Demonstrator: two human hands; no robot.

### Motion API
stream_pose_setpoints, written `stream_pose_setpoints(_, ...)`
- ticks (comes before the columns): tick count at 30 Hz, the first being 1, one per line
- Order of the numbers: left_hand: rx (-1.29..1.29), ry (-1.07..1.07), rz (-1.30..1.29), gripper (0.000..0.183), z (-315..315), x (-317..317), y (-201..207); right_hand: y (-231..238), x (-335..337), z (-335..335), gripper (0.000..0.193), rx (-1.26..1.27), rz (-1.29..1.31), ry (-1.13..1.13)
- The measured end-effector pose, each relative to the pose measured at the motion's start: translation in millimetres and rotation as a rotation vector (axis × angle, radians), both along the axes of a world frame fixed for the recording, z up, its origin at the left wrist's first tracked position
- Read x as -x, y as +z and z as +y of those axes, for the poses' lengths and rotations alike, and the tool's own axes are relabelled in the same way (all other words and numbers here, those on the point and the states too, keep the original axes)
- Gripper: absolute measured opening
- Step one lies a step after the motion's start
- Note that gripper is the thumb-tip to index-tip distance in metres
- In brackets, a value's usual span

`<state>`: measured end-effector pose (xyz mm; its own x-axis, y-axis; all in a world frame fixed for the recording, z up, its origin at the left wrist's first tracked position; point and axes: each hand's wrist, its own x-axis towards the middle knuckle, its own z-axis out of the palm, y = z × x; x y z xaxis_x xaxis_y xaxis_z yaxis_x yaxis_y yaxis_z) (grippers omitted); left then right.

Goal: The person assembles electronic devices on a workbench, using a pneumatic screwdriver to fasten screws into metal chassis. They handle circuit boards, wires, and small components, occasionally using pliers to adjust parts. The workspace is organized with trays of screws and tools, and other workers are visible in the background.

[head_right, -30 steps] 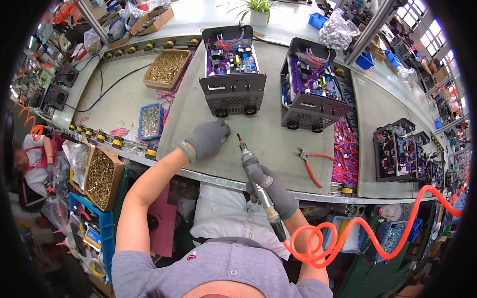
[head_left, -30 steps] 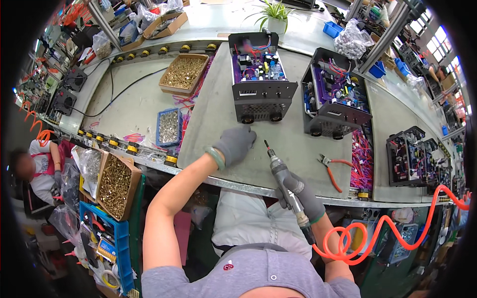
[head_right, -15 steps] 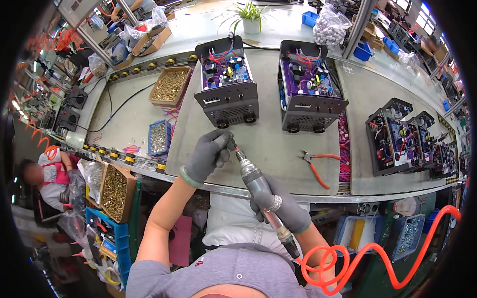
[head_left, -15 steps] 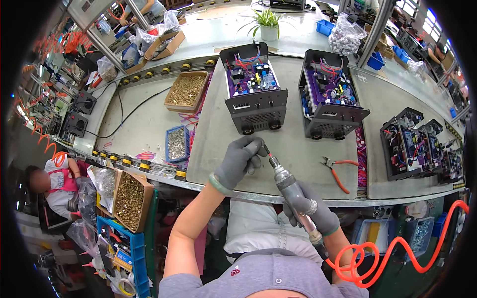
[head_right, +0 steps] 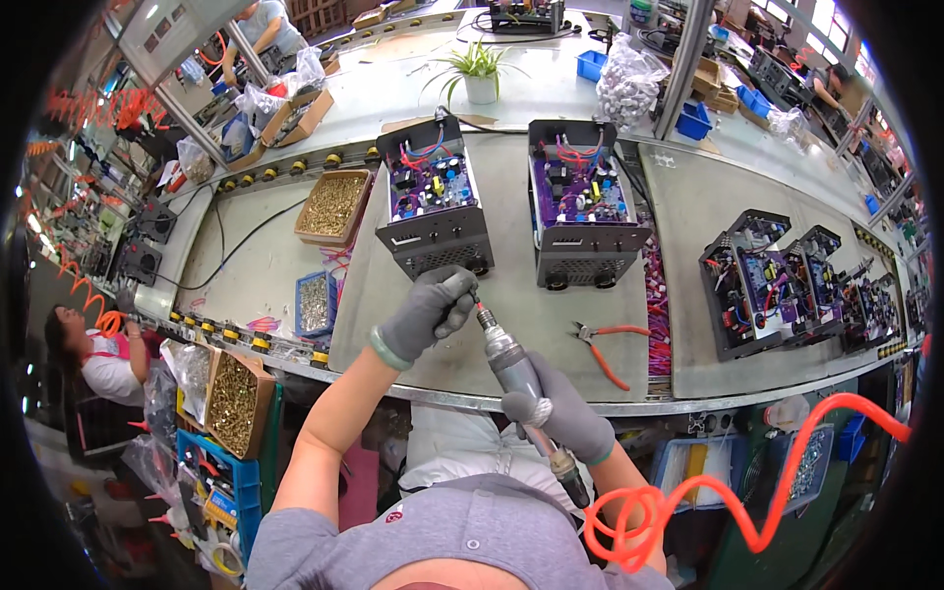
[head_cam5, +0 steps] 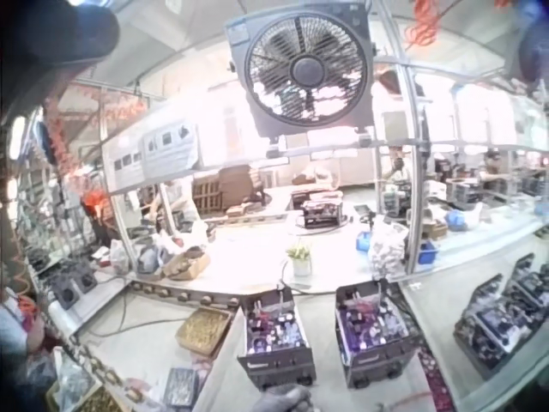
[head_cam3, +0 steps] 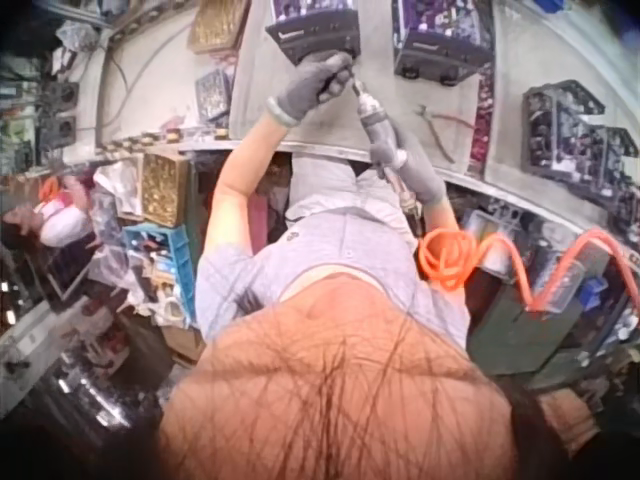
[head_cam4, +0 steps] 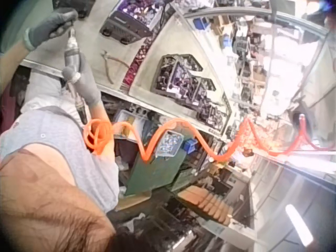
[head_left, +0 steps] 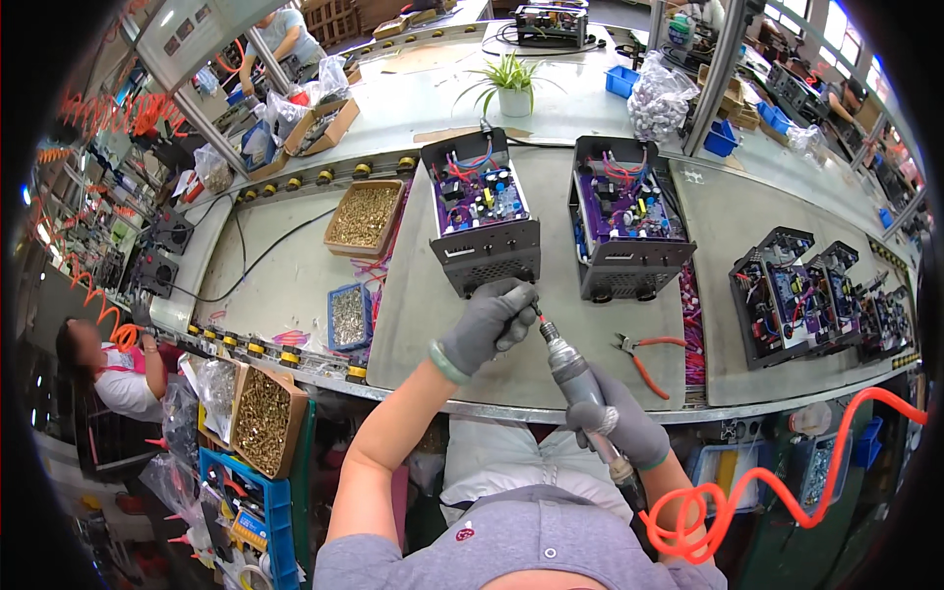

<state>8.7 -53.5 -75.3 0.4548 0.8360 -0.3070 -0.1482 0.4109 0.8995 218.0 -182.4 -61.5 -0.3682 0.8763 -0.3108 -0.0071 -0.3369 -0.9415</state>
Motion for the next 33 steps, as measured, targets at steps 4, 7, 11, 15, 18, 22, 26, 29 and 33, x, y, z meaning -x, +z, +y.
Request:
stream_pose_setpoints(4,-0.061,-0.109,0.208,0.023,10.0,6.0,15.7,11.8,-9.4,3.0,0.074,-0.359,-0.491,0.060)
stream_pose_setpoints(7,-0.089,-0.138,0.231,0.024,14.6,14.7,18.0,6.2,-14.6,6.8,0.078,0.035,-0.019,0.084)
stream_pose_setpoints(11,-0.155,-0.112,0.297,0.023,15.5,16.9,30.1,3.3,-7.3,10.6,0.080,-0.181,-0.118,0.078)
stream_pose_setpoints(15,-0.186,-0.104,0.368,0.023,16.1,18.7,39.9,2.6,-1.2,10.3,0.083,-0.308,-0.273,0.050)
stream_pose_setpoints(18,-0.191,-0.168,0.352,0.024,23.6,30.5,39.5,-0.5,-0.9,13.5,0.084,-0.356,-0.379,0.080)
stream_pose_setpoints(22,-0.238,-0.177,0.409,0.026,24.4,32.0,44.6,0.4,-1.7,14.4,0.083,-0.345,-0.331,0.091)
stream_pose_setpoints(26,-0.270,-0.132,0.408,0.031,21.5,23.1,41.1,-11.2,2.2,16.5,0.080,-0.308,-0.187,0.049)
stream_pose_setpoints(29,-0.255,-0.143,0.365,0.041,14.8,14.3,29.0,-5.5,10.6,18.5,0.075,-0.217,-0.146,-0.025)
stream_pose_setpoints(33,-0.193,-0.243,0.458,0.049,14.1,1.4,33.8,-18.1,18.1,33.1,0.065,-0.086,0.066,-0.140)
